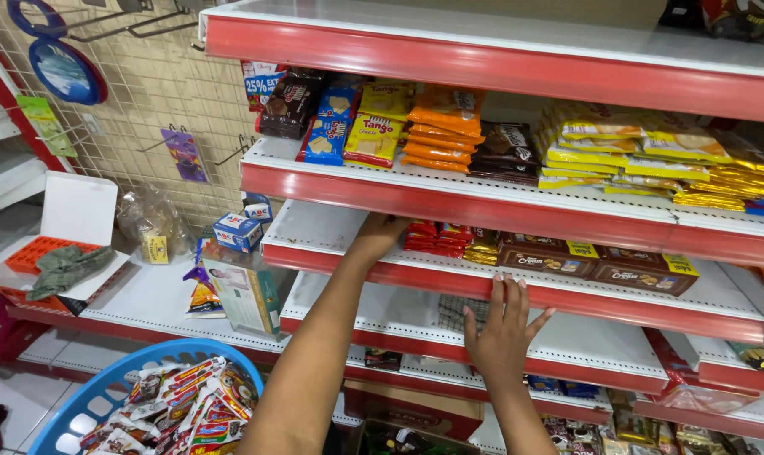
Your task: Take snack items from a box on the floor and place them onto the grocery store shelves, while also tidying existing items.
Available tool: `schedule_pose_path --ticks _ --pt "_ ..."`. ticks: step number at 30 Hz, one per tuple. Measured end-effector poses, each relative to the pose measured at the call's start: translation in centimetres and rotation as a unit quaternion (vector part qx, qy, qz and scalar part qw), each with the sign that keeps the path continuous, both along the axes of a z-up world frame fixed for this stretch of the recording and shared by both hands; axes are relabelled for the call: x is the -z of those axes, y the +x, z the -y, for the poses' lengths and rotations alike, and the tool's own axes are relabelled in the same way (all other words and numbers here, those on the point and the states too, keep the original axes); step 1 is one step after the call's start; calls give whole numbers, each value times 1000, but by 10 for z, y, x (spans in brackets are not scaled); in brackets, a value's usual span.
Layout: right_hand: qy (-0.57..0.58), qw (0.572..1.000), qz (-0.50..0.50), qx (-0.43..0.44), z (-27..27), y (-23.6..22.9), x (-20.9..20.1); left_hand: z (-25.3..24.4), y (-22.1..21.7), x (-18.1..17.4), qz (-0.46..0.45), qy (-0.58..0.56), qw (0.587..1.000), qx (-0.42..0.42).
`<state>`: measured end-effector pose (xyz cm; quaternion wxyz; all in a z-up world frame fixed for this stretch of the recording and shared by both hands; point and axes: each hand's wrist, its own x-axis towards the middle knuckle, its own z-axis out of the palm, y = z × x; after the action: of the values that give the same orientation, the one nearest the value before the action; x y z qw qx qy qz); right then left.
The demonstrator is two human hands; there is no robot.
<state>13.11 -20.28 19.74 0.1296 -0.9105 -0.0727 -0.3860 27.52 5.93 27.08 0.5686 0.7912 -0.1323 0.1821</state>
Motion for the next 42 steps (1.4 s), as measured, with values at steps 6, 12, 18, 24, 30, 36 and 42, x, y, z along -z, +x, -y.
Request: schedule_pose_path --ticks 6,12,18,24,30,36,42 --pt "1 1000 -10 1 -1 1 0 9 -21 -19 -48 17 999 15" --pt "2 1000 -16 -2 -1 -2 -3 14 -35 -32 -37 41 998 -4" --pt "0 1000 -2 -7 -1 -2 -2 16 -42 -21 22 49 998 -43" --pt "-35 999 -15 -28 8 -6 1 31 -127 35 208 85 945 -238" --pt "-3 988 -151 -41 21 -63 0 36 -158 110 226 271 924 -147" --pt "236 932 -273 32 154 -139 137 79 -196 147 41 385 915 -112" --pt "348 773 -441 294 298 -306 394 193 -253 204 -65 274 947 152"
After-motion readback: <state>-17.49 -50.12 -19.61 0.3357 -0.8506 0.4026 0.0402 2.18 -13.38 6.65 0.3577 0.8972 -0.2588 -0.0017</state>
